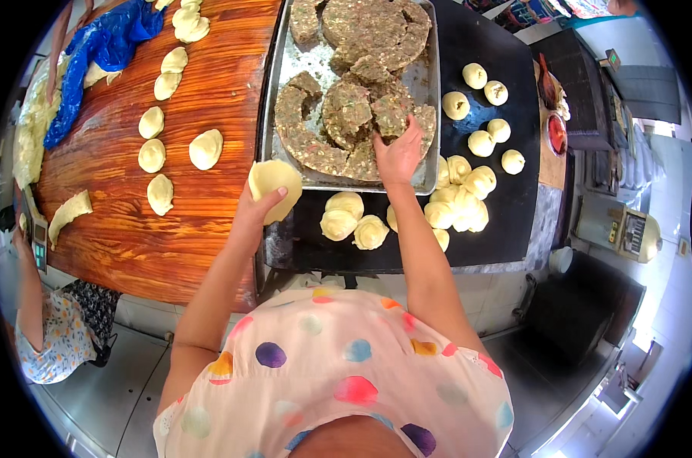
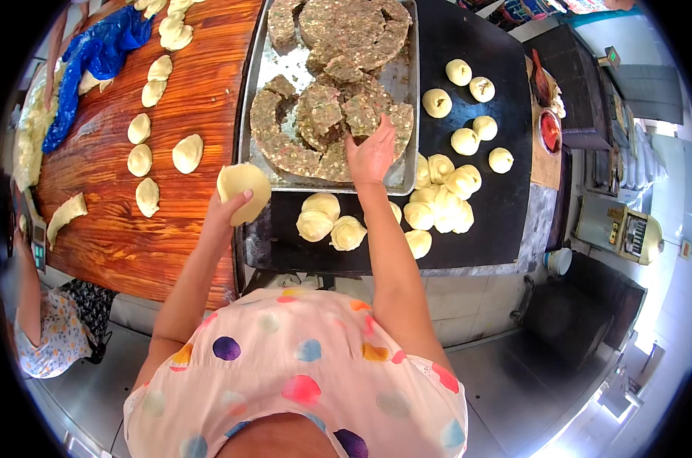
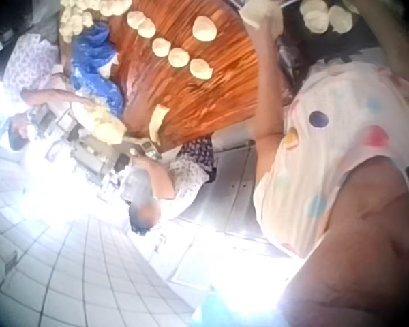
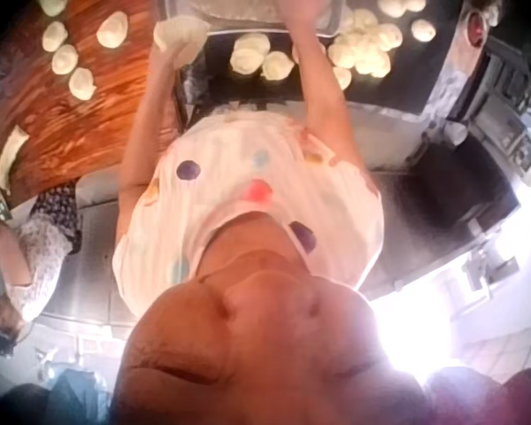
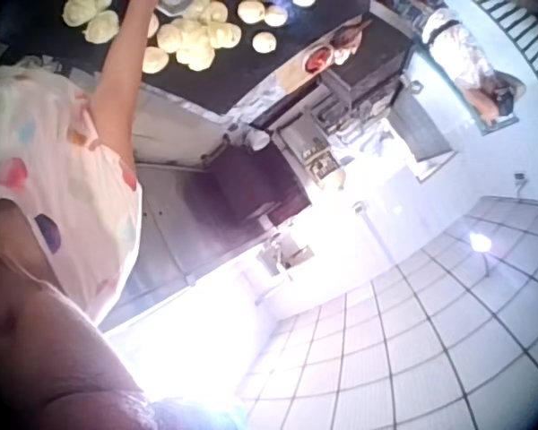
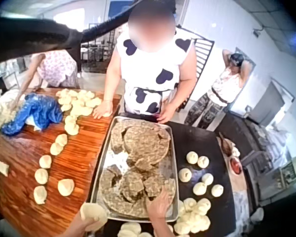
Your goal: The person picks up circular pieces of dough from a table, places a scoop of meat filling in the center, and pinches the edges together to form sealed buns.
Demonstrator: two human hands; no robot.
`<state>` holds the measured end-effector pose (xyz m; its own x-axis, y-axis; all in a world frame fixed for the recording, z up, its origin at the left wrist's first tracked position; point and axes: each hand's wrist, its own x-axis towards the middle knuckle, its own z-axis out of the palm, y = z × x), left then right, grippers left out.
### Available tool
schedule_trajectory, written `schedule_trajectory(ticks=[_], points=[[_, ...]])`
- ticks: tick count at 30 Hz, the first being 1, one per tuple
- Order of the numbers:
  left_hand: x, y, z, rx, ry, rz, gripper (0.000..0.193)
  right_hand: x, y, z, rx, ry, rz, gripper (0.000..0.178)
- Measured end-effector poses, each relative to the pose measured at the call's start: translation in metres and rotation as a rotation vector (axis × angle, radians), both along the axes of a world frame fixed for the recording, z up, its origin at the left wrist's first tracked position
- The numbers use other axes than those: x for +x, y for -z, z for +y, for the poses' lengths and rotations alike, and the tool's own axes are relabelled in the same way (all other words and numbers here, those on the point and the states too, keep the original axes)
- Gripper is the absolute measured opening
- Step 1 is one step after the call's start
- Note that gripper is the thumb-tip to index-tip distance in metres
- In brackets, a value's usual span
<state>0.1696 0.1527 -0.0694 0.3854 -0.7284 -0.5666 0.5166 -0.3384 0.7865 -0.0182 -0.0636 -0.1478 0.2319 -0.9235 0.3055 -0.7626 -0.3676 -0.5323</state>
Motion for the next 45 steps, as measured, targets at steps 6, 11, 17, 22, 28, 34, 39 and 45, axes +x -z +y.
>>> schedule_trajectory(ticks=[6, 11, 17, 22, 28, 34, 39, 45], points=[[0.002, 0.005, 0.018, 0.034, -0.028, -0.012, 0.043, -0.003, 0.012, -0.01, 0.025, 0.049, -0.046, 0.069], [0.0, 0.001, 0.006, 0.014, -0.05, 0.24, 0.04, -0.025, -0.009, -0.02, 0.384, -0.019, -0.19, 0.068], [-0.031, 0.01, -0.035, -0.129, -0.037, 0.52, 0.041, -0.061, -0.044, -0.028, 0.673, -0.135, -0.345, 0.068], [-0.072, 0.019, -0.085, -0.272, 0.044, 0.739, 0.041, -0.044, -0.136, 0.004, 0.24, -0.672, 0.141, 0.062], [-0.103, 0.007, -0.115, -0.333, 0.099, 0.761, 0.042, -0.045, -0.136, 0.015, 0.083, -0.752, 0.247, 0.059], [-0.117, -0.006, -0.123, -0.301, 0.106, 0.691, 0.042, -0.061, -0.147, 0.012, 0.131, -0.754, 0.21, 0.055], [-0.132, -0.006, -0.134, -0.398, 0.096, 0.57, 0.04, -0.075, -0.18, 0.0, 0.271, -0.824, 0.16, 0.066], [-0.139, -0.049, -0.138, -0.449, -0.02, 0.868, 0.039, -0.09, -0.116, 0.002, 0.663, -0.129, -1.238, 0.061]])
